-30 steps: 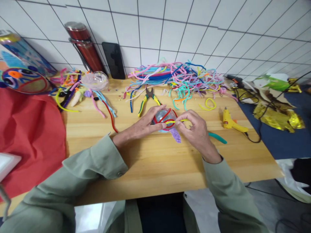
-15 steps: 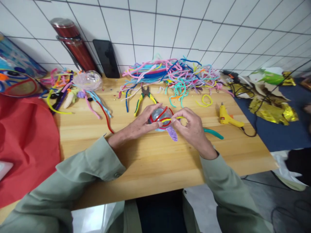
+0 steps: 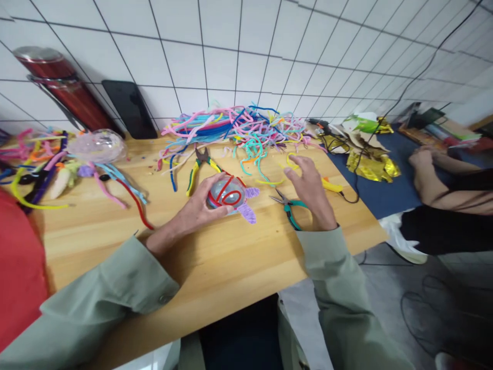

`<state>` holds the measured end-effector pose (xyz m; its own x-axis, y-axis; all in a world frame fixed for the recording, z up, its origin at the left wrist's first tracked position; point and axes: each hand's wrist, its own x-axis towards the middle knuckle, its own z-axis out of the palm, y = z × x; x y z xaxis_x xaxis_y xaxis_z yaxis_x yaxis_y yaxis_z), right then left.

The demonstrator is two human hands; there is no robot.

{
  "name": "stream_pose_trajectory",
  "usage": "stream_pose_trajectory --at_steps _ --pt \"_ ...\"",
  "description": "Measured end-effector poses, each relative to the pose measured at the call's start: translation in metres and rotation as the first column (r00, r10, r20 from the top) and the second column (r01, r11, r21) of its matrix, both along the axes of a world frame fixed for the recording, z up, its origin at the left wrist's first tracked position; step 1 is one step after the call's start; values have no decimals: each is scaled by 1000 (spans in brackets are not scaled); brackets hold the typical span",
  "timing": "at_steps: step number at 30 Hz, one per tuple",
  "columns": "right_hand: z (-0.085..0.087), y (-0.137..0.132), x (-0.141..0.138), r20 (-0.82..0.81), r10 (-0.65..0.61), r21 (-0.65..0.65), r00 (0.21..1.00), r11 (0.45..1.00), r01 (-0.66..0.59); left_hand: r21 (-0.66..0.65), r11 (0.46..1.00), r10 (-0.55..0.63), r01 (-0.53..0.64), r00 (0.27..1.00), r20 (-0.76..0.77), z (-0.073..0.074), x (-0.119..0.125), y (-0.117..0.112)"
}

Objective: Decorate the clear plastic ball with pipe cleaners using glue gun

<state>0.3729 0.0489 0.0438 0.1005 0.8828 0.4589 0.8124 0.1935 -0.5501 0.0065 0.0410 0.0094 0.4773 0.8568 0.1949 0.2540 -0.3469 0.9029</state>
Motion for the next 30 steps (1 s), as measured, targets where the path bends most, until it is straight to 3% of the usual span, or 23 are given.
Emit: stream_pose_trajectory --at_steps 4,7,10,13,18,24,27,30 --pt "0 -34 50 142 -63 -22 988 997 67 -25 999 38 -38 999 -13 0 0 -3" --pt "-14 -67 82 235 -79 -110 969 988 108 -26 998 47 -48 998 -30 -1 0 -2" --pt "-32 -83 104 350 -102 -139 931 978 159 -10 999 46 -47 998 -51 -6 -1 1" --pt "-44 -70 119 437 -209 -121 875 950 287 29 998 63 -62 998 -25 -16 -3 1" --pt "-49 -33 129 455 -280 -154 845 910 384 78 991 104 -108 993 50 -27 -6 -2" --pt "-37 -25 127 433 -279 -194 857 900 391 77 994 78 -80 996 29 -21 1 -5" --pt "-20 -29 122 171 -287 -183 943 931 316 122 988 83 -89 995 56 -23 5 -3" --pt "3 -40 95 46 -210 -145 977 966 215 154 982 98 -110 992 81 -25 8 -2"
